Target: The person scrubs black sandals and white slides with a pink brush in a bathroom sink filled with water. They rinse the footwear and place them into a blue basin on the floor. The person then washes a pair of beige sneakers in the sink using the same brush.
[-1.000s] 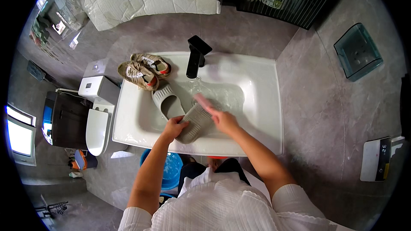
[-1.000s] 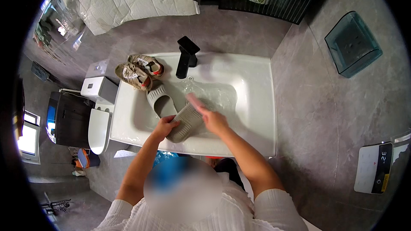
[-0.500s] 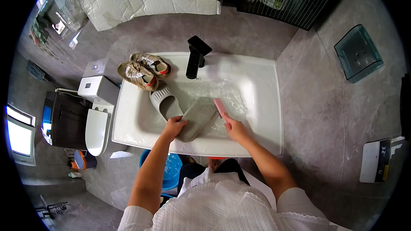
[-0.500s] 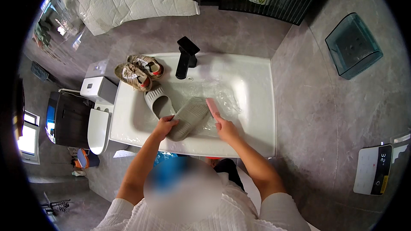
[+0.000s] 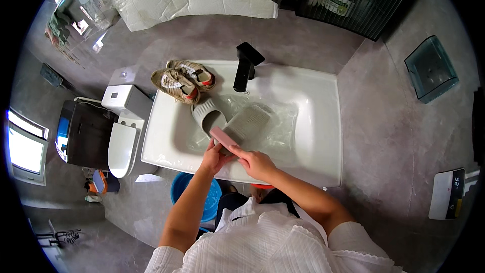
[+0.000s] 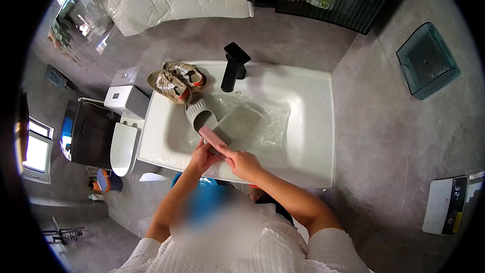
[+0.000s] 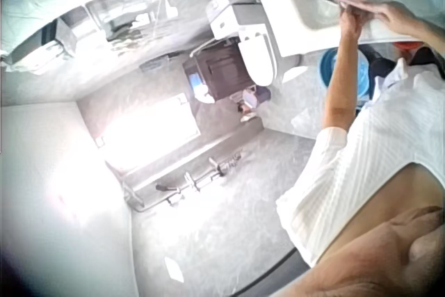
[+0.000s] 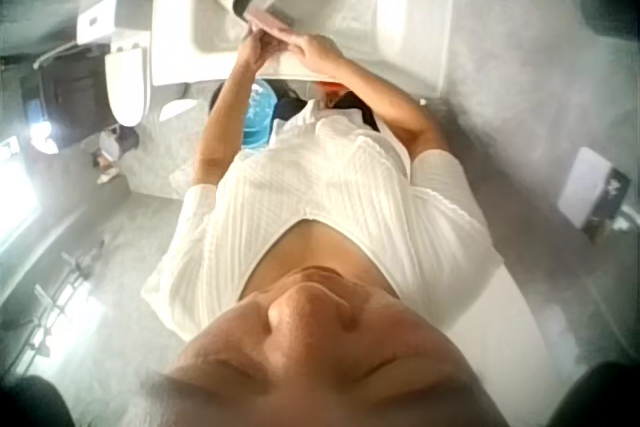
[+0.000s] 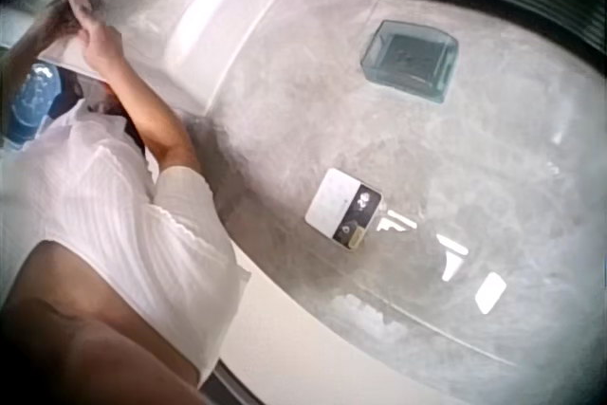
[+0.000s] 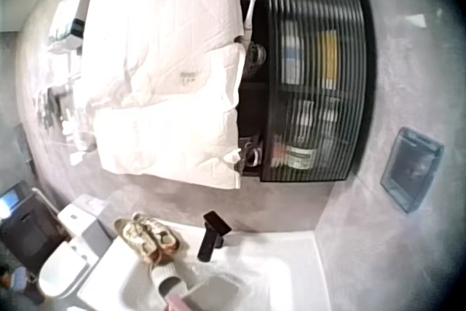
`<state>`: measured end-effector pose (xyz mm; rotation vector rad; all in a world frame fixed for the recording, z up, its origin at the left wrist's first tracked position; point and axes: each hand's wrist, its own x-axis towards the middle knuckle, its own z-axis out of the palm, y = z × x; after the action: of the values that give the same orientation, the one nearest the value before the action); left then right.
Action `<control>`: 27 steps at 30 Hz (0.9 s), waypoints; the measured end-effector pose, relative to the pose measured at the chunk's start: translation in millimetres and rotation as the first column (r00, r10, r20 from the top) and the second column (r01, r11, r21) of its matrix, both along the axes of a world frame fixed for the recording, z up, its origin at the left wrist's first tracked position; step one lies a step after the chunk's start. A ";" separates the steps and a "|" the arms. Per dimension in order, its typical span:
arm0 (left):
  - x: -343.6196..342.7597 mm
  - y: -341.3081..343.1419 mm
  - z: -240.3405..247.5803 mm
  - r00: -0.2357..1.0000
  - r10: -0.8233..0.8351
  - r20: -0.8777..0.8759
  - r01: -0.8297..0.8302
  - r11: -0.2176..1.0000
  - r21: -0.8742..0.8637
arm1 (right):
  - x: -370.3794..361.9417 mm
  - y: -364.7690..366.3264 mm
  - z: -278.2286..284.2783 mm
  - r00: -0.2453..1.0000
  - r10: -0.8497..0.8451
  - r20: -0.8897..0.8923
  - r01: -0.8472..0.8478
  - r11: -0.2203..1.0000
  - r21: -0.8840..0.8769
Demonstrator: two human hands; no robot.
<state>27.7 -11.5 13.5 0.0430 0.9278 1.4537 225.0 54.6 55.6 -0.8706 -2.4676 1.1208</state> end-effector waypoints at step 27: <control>23.0 9.5 10.3 0.989 -0.038 -0.142 0.039 0.999 0.006 | 59.0 60.6 -18.2 0.905 -0.346 0.248 0.315 0.936 0.160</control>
<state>50.7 -2.0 23.9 0.1719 1.0306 1.4325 284.0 115.2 37.4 -1.4263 -2.4310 0.7738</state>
